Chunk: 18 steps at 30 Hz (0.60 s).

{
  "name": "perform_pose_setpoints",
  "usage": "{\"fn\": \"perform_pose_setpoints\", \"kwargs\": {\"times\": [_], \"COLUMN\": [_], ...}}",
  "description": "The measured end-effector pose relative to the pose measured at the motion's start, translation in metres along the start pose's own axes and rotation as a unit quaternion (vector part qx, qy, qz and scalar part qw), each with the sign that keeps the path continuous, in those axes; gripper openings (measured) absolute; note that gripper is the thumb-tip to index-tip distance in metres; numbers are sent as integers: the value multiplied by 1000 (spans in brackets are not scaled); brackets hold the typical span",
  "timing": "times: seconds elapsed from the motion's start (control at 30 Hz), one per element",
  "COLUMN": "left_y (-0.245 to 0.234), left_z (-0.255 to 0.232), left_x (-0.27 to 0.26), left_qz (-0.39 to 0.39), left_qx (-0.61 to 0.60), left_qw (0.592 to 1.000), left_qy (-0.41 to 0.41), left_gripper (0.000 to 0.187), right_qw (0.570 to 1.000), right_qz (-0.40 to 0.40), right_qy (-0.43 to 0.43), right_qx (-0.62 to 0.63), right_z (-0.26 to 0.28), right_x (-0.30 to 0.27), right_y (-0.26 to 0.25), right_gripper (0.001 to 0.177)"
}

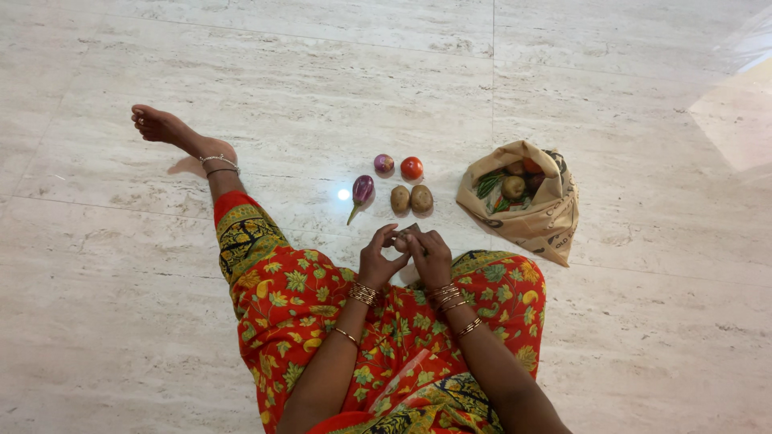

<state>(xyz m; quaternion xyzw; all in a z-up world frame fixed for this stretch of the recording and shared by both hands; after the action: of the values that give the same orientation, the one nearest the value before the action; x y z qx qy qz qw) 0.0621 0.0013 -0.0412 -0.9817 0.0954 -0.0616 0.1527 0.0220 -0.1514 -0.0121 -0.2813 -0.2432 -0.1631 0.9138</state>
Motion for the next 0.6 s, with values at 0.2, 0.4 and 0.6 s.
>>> {"fn": "perform_pose_setpoints", "kwargs": {"times": [0.2,0.4,0.6], "left_y": [2,1,-1], "left_z": [-2,6,10], "left_x": [-2,-1,0], "left_qz": [7,8,-18], "left_qx": [-1,-4,-16], "left_qw": [1000,1000,999], "left_qy": [-4,-29,-22], "left_gripper": [71,67,67], "right_qw": [946,998,988], "right_qz": [30,25,59], "right_qy": [292,10,-112], "right_qx": [139,-48,-85], "right_z": [-69,9,56], "right_x": [-14,2,12], "right_y": [16,-5,-10], "right_gripper": [23,17,20]}}
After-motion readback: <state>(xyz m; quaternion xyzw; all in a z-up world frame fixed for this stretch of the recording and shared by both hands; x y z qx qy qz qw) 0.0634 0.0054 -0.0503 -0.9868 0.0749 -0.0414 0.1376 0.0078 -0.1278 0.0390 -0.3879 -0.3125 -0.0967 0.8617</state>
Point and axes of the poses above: each hand's wrist, its own x-axis towards the middle knuckle, its own y-axis out of the palm, z = x × y, the point moved 2 cm from there along x, towards the middle knuckle, and after that the axes turned 7 degrees about -y, right-handed, at the moved point
